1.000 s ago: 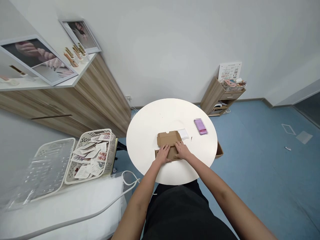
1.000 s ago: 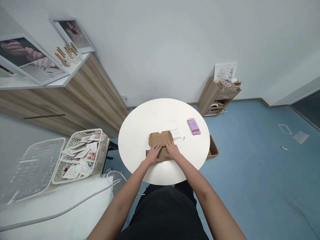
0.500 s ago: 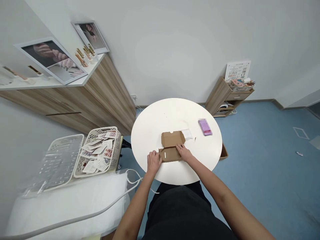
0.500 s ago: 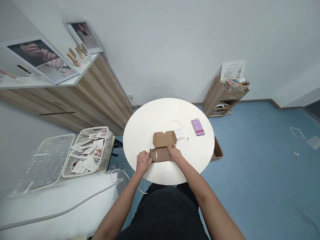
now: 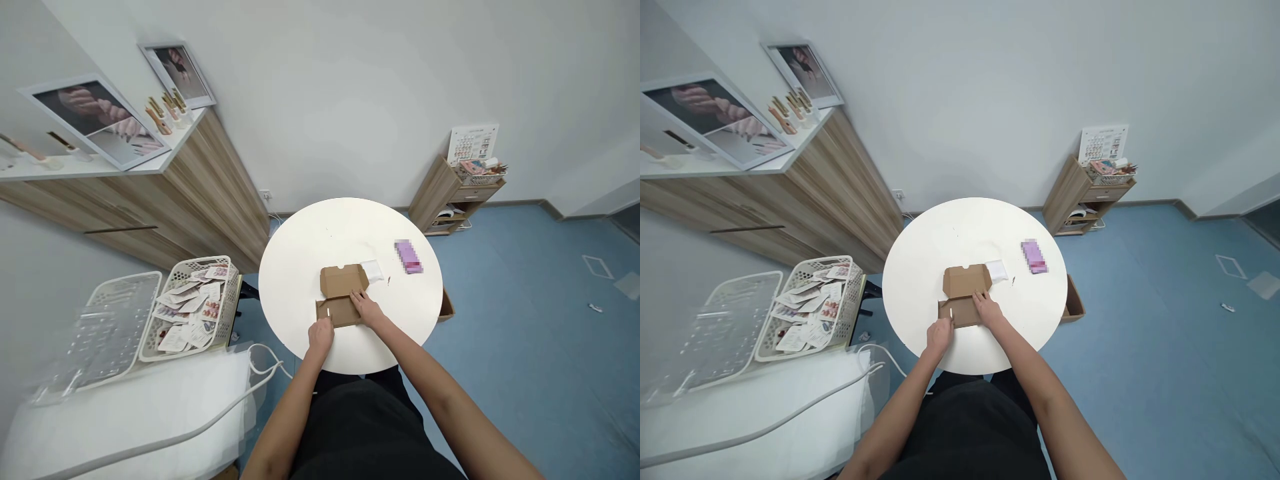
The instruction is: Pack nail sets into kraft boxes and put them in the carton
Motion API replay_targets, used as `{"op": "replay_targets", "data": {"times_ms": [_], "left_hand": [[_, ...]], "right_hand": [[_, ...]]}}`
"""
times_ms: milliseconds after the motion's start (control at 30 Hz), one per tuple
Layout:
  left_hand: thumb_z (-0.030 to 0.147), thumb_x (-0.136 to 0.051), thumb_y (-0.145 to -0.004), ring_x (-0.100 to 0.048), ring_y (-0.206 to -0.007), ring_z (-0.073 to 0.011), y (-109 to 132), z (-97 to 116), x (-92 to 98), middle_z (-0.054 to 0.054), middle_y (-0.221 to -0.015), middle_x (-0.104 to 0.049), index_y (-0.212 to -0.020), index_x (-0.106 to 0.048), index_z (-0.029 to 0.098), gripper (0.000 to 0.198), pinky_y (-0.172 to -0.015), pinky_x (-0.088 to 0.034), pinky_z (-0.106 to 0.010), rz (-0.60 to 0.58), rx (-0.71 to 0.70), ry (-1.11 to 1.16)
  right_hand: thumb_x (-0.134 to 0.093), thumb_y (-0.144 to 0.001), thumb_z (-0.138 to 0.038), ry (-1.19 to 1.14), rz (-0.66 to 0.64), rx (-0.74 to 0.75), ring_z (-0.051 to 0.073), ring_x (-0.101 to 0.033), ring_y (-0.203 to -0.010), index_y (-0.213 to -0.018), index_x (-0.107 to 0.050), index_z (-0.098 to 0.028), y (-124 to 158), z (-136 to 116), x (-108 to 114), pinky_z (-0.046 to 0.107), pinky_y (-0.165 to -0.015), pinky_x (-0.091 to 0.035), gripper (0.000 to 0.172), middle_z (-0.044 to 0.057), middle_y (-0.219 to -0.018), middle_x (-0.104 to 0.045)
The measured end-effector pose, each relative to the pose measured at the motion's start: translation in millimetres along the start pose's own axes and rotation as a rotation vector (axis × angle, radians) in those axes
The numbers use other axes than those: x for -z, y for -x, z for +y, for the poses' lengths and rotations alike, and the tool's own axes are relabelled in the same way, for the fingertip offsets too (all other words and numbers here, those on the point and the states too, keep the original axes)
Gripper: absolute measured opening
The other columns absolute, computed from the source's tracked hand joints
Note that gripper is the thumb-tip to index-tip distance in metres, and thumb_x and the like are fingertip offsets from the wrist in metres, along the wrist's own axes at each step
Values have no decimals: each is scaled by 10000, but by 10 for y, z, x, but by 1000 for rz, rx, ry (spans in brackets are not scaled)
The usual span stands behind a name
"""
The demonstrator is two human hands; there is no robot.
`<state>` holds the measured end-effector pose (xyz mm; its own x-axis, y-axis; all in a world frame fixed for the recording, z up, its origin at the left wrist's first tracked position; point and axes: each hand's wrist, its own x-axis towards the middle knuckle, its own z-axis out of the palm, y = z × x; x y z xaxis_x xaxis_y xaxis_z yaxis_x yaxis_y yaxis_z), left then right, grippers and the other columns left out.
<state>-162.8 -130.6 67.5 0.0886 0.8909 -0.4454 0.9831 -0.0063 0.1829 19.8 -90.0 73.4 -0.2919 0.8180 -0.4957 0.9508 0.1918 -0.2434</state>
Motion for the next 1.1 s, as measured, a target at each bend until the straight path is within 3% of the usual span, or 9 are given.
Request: {"op": "replay_targets", "data": {"times_ms": [233,433,767,900,1000,1100], "left_hand": [[267,-358,-976,-672,-887,-241,-46,-113,115,-112,-933,-703,-997,-654,178,310,-734,-465,-321,31,25,15],[206,-437,-925,-594,-944,-225,-222,-276,223,-91,-1031,-594,-1058,-625,209,230,-781,-431,-320,318,1,32],[236,-477,-918,-537,-989,-250,-356,-44,30,-96,-984,-546,-892,-666,191,196,-850,-401,-376,302,-47,32],[246,-513,-891,-542,-1024,-257,-321,-169,-15,-94,-1018,-548,-997,-652,204,179,-866,-431,-389,416,-68,222],[246,-549,-844,-579,-1007,-244,-260,-329,-111,-108,-1096,-565,-1174,-583,177,339,-878,-465,-394,542,82,493],[256,-544,-830,-640,-913,-223,-194,-461,-192,-104,-1043,-651,-1118,-619,151,316,-841,-496,-355,394,235,733]], "right_hand": [[-762,-689,-222,-36,-8,-6,289,-141,-1472,-1549,-121,-254,16,-12,17,370,-954,-519,1073,74,-1613,-182],[-808,-664,-245,-17,-6,-7,292,-152,-1470,-1543,-160,-246,16,-16,12,363,-952,-523,1091,81,-1609,-193],[-786,-674,-228,-21,6,-10,292,-158,-1468,-1542,-156,-264,-24,-3,-34,371,-952,-523,1074,81,-1609,-195],[-794,-667,-255,-30,15,-14,298,-153,-1468,-1542,-161,-257,-3,-8,-19,370,-944,-527,1079,84,-1607,-201],[-806,-657,-263,-22,4,-11,296,-147,-1470,-1540,-165,-245,10,-20,-1,376,-930,-537,1092,85,-1607,-200],[-810,-650,-251,-15,-1,-10,296,-156,-1468,-1539,-170,-238,18,-29,16,383,-926,-541,1095,83,-1607,-201]]}}
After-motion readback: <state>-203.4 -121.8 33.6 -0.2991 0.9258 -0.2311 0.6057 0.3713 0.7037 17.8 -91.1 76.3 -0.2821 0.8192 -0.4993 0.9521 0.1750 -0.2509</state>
